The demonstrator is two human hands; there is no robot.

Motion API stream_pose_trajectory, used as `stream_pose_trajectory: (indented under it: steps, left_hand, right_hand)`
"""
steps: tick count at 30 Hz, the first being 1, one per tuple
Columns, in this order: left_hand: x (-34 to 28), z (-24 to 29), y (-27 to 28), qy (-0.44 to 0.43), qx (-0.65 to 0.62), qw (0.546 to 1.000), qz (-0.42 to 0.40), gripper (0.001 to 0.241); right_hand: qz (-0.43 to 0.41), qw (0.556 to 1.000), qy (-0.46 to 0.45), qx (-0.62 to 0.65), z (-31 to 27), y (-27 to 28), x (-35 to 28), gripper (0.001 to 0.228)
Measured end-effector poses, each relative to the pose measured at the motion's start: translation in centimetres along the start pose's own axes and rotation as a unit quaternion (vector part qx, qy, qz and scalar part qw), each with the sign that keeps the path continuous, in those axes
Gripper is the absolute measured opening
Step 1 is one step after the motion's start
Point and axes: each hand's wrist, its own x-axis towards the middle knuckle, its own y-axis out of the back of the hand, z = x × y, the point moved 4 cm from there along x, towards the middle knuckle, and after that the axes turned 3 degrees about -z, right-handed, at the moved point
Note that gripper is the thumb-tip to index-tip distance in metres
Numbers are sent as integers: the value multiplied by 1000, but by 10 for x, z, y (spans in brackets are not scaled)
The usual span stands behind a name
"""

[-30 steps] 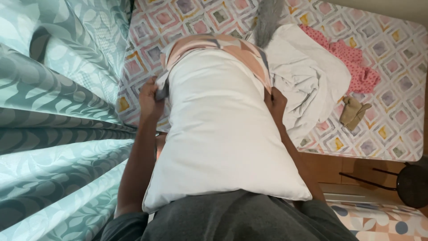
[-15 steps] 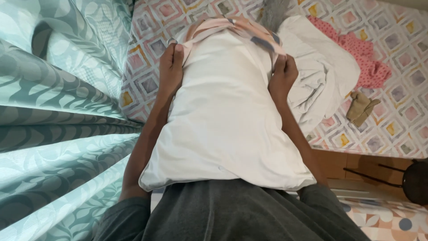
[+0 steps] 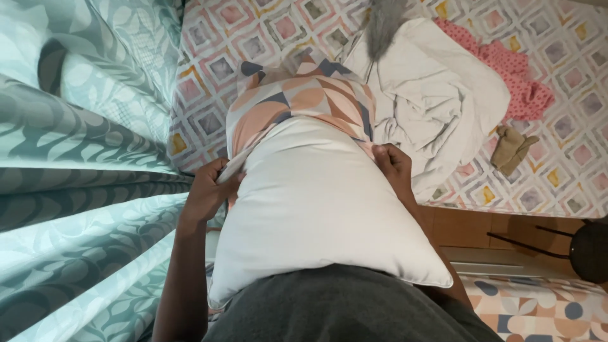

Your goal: Putting a pillowcase onto a pillow on a bed.

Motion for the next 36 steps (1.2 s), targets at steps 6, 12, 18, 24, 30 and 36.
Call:
stream_pose_trajectory:
  steps: [6, 12, 18, 24, 30, 36]
  left_hand:
    - [90, -8, -12, -114, 188, 975, -20, 26]
    - [140, 35, -50, -202, 117, 971, -51, 55]
    - [129, 132, -115, -423, 217, 880, 15, 65]
    - [186, 59, -126, -229, 309, 919, 83, 66]
    - [157, -50, -99, -245, 285, 925, 45, 31]
    - [167, -70, -94, -155, 346, 923, 70, 25]
  right_hand:
    - [5, 997, 61, -38, -32, -34, 61, 37]
    - [-8, 981, 192, 2, -60, -29, 139, 38]
    - [-134, 961, 210, 117, -106, -32, 188, 33]
    - [-250, 941, 229, -1, -136, -83, 147, 29]
    - [-74, 973, 205, 76, -17, -31, 100, 17]
    - [-8, 973, -196, -123, 144, -46, 68, 61]
